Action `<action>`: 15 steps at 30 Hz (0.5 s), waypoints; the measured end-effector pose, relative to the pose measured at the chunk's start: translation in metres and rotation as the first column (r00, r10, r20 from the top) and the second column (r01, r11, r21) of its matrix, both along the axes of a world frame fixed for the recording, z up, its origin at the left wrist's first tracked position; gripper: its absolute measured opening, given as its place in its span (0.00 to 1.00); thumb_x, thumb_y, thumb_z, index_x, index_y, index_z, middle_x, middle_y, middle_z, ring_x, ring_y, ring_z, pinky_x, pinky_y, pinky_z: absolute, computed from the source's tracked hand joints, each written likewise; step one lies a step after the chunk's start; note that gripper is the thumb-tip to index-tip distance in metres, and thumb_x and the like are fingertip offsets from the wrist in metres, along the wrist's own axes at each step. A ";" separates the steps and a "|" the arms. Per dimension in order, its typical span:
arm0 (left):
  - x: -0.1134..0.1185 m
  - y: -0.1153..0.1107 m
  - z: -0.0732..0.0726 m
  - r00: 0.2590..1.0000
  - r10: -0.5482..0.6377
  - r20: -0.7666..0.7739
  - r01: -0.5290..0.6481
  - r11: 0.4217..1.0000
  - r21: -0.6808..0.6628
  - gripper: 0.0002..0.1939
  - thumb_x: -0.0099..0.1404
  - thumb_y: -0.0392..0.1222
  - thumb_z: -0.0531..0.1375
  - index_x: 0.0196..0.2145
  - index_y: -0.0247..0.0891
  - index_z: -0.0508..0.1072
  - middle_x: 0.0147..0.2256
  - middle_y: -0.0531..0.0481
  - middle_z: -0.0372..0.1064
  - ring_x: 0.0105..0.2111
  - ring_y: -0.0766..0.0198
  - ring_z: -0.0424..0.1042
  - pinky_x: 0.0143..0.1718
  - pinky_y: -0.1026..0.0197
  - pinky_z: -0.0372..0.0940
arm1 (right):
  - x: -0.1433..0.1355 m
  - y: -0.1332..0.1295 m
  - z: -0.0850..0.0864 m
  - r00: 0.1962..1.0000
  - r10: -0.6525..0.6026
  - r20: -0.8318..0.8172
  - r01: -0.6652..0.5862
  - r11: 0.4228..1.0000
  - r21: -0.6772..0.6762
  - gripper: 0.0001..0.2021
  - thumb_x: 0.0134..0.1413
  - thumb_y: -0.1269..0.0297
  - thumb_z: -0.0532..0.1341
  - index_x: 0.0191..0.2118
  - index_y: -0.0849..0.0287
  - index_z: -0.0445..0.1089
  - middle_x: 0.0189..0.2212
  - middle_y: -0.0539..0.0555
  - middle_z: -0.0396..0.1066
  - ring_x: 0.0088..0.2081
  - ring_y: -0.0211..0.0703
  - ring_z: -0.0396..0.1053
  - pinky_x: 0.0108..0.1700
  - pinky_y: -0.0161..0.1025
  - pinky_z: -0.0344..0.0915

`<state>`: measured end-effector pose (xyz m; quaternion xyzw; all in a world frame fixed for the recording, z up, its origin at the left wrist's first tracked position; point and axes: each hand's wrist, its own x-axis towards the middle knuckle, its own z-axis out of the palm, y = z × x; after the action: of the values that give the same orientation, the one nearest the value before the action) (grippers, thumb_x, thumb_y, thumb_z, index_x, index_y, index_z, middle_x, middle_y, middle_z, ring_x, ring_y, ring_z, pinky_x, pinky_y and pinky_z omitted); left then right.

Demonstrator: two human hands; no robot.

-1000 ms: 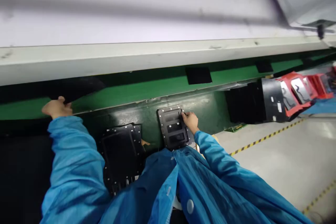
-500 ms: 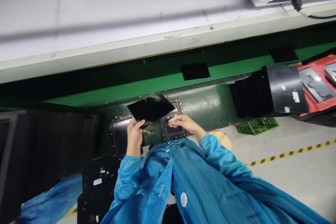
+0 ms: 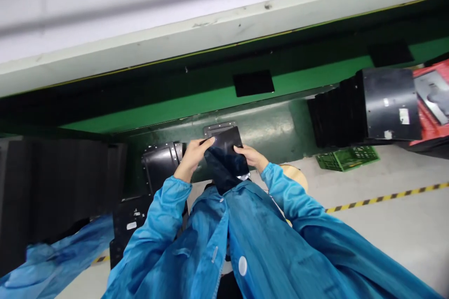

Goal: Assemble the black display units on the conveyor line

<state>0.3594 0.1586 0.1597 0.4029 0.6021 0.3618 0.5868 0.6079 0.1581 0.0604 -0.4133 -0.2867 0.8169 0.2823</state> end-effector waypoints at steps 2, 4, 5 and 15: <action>-0.003 -0.008 -0.024 0.996 -0.046 0.080 0.051 0.996 -0.067 0.28 0.53 0.67 0.77 0.31 0.37 0.81 0.29 0.48 0.77 0.36 0.55 0.78 0.39 0.58 0.72 | 0.002 -0.013 -0.012 0.999 -0.053 0.003 0.053 0.991 -0.120 0.21 0.56 0.46 0.76 0.42 0.60 0.80 0.34 0.59 0.83 0.34 0.51 0.82 0.43 0.45 0.80; -0.004 -0.022 -0.048 0.969 -0.055 0.239 0.092 0.985 -0.146 0.31 0.54 0.69 0.76 0.37 0.37 0.83 0.35 0.43 0.81 0.46 0.47 0.80 0.50 0.51 0.75 | 0.003 -0.020 -0.019 0.996 -0.084 0.025 0.088 0.973 -0.212 0.20 0.61 0.45 0.73 0.41 0.60 0.79 0.32 0.59 0.83 0.33 0.52 0.82 0.41 0.46 0.81; -0.002 -0.030 -0.060 0.944 -0.031 0.329 0.102 0.974 -0.201 0.32 0.57 0.71 0.74 0.41 0.37 0.84 0.38 0.40 0.82 0.51 0.43 0.79 0.54 0.46 0.74 | 0.003 -0.021 -0.021 0.994 -0.098 0.039 0.104 0.963 -0.247 0.21 0.62 0.43 0.72 0.41 0.60 0.79 0.31 0.60 0.83 0.32 0.52 0.82 0.39 0.46 0.81; 0.041 -0.063 -0.145 0.802 0.393 0.450 -0.109 0.837 -0.537 0.27 0.56 0.49 0.77 0.49 0.33 0.79 0.39 0.37 0.83 0.44 0.42 0.85 0.51 0.42 0.80 | -0.020 0.010 -0.059 0.901 -0.248 0.356 0.264 0.965 0.006 0.21 0.58 0.43 0.72 0.41 0.58 0.76 0.35 0.55 0.82 0.38 0.48 0.79 0.44 0.42 0.77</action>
<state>0.3999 0.0956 0.0147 0.0367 0.5310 0.3750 0.7590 0.5881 0.1676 0.0010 -0.5933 -0.2585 0.6910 0.3220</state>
